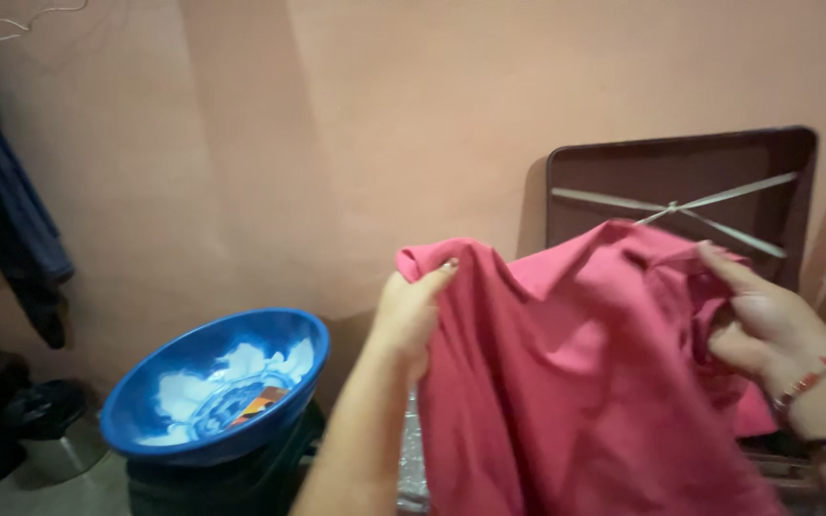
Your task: The person folds a pink cloth by hand, smoothing and aligning edges, then places it into an open suitcase. The person repeats the folding process with another pink cloth and places it on top of the first.
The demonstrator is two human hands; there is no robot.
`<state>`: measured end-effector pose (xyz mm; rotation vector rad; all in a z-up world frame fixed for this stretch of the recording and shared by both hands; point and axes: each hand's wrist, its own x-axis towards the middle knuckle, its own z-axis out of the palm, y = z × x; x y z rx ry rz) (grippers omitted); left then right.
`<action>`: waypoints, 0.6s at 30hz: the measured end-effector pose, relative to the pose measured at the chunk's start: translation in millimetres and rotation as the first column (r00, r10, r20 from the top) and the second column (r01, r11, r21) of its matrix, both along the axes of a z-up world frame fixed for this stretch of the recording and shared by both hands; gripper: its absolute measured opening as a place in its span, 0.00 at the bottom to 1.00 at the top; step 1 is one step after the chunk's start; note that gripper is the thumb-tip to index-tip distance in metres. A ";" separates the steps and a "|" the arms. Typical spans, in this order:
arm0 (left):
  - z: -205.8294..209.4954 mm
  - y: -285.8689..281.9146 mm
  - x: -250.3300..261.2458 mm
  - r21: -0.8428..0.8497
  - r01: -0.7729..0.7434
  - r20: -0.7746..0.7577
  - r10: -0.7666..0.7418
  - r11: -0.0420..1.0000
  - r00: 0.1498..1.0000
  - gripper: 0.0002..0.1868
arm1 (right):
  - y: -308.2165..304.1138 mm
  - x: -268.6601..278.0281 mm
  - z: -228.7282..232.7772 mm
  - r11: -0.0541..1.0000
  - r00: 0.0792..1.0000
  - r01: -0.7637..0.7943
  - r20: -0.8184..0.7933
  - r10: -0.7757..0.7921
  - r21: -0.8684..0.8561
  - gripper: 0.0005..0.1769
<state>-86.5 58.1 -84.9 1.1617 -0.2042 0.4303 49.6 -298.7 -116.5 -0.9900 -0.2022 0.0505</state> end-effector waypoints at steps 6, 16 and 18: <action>49.9 38.7 -17.5 -0.126 0.122 -0.130 -0.139 0.984 0.982 0.16 | -45.6 36.3 55.7 0.950 0.968 -0.065 -0.249 -0.014 -0.306 0.24; 129.9 46.2 -32.9 -0.046 0.289 -0.277 -0.290 0.956 0.916 0.17 | -74.5 -6.8 123.5 0.800 0.972 -0.084 -0.224 -0.065 -0.595 0.27; 141.6 35.0 -27.8 0.018 0.276 -0.322 -0.256 0.961 0.912 0.16 | -80.8 0.7 143.1 0.805 0.994 -0.036 -0.108 -0.034 -0.592 0.23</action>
